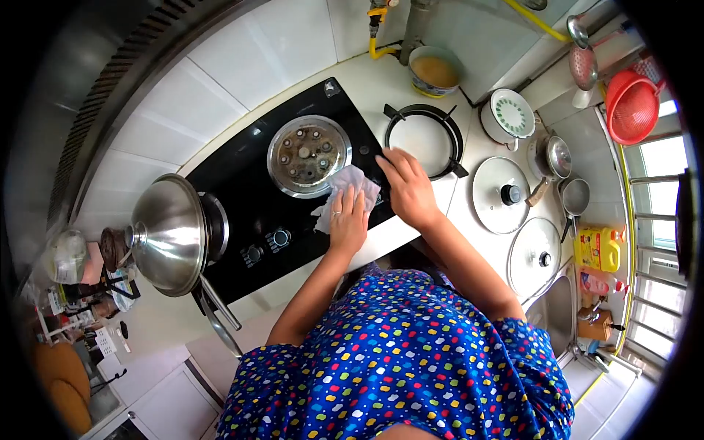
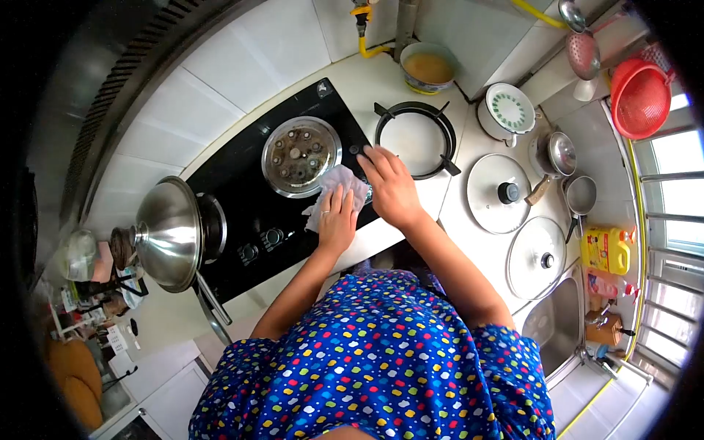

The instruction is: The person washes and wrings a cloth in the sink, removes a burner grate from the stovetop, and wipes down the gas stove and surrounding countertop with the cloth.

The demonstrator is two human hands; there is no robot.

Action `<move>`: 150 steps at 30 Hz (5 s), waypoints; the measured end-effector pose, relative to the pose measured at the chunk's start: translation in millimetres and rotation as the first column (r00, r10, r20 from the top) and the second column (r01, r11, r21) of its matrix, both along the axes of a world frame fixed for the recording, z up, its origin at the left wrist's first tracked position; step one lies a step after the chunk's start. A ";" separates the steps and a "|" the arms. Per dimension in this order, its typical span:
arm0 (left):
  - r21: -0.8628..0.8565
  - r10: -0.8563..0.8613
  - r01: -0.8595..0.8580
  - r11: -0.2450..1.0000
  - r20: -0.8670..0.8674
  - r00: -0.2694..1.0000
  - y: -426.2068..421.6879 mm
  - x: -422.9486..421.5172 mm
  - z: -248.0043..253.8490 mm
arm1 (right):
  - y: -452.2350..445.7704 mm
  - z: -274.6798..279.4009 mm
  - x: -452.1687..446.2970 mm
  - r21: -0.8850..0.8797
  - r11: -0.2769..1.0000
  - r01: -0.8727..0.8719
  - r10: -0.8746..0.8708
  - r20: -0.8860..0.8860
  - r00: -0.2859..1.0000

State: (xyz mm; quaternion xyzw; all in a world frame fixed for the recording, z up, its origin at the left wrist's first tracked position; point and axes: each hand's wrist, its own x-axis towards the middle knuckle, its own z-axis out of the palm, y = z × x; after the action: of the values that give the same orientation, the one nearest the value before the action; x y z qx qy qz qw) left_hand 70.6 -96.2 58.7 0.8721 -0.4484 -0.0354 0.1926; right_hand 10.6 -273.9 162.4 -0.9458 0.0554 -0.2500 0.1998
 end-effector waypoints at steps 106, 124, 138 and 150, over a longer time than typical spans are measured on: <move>0.178 0.304 -0.327 0.928 0.143 0.942 49.0 40.4 7.3 | 32.7 -89.4 -29.0 0.098 0.981 -0.170 0.192 -0.304 0.933; 0.275 0.464 -0.473 0.837 0.100 0.880 70.0 101.8 10.0 | 41.6 -110.3 -15.6 -0.047 0.992 -0.117 0.103 -0.235 0.967; 0.139 0.027 -0.035 0.990 0.057 0.998 65.8 244.1 1.5 | 38.3 -107.9 -11.9 0.026 0.994 -0.106 0.109 -0.212 0.971; 0.176 -0.342 0.356 0.918 -0.104 0.934 -38.0 306.3 22.2 | 34.9 -102.8 -13.3 0.032 0.995 -0.094 0.098 -0.233 0.967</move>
State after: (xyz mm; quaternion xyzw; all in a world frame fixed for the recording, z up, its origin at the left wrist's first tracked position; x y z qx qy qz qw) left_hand 376.9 -134.2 80.9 0.7909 -0.5839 -0.1433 0.1141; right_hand -2.7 -239.0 59.6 -0.9681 0.0354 -0.1261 0.2135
